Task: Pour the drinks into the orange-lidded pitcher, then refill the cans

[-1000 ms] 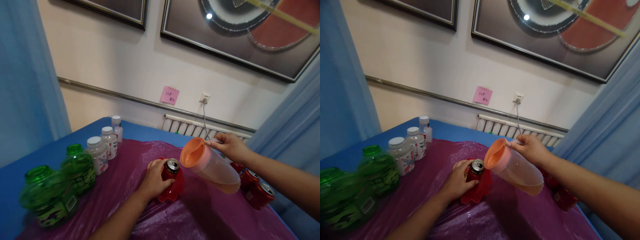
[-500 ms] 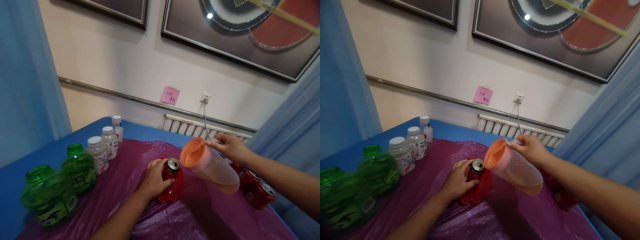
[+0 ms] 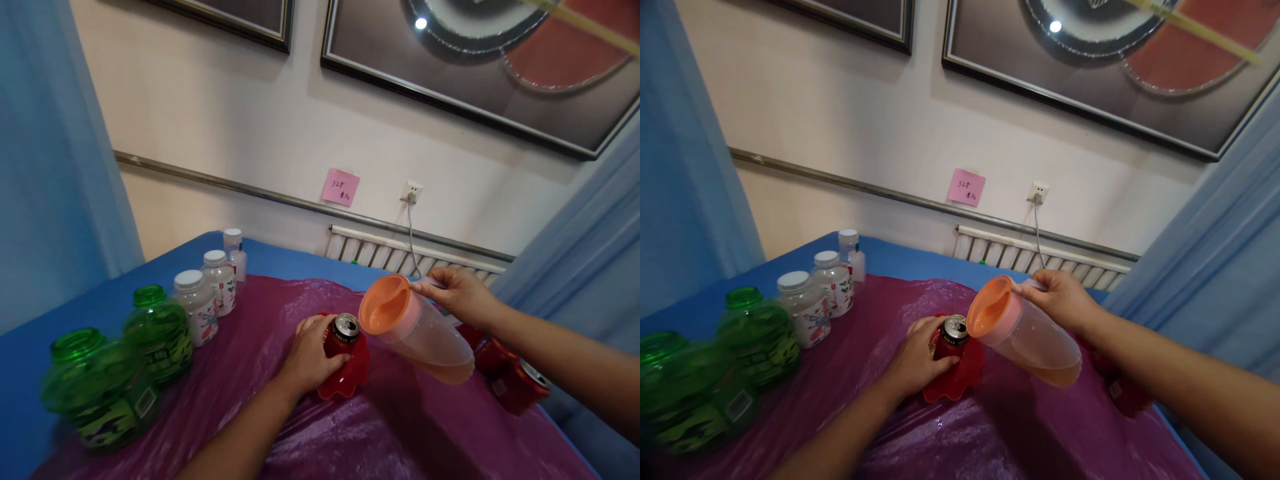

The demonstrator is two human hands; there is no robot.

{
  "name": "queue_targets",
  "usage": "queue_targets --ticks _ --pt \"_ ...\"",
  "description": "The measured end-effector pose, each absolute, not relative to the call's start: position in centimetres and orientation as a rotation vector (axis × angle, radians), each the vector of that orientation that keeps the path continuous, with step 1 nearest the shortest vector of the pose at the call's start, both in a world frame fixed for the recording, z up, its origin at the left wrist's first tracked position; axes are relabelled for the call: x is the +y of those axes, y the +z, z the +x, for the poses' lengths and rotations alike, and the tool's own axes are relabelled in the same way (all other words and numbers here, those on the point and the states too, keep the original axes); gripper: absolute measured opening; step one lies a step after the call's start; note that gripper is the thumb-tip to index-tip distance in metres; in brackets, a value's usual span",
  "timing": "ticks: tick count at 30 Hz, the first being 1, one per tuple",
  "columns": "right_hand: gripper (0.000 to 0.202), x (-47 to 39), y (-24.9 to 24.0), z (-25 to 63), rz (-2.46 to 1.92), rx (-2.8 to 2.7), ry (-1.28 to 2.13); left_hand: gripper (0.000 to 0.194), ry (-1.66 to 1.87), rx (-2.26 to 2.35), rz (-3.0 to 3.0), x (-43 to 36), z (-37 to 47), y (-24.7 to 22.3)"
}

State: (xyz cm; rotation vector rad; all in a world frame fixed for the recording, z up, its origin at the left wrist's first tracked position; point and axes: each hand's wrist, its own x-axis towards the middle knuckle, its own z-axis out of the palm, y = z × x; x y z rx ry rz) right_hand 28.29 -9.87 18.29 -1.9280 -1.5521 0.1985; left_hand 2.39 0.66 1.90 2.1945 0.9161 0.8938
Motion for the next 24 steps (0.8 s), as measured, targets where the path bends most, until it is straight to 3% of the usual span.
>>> queue_targets --ticks 24 --pt "0.063 -9.7 16.9 28.8 -1.855 -1.536 0.234 0.07 0.917 0.924 2.186 0.7 2.3 1.9"
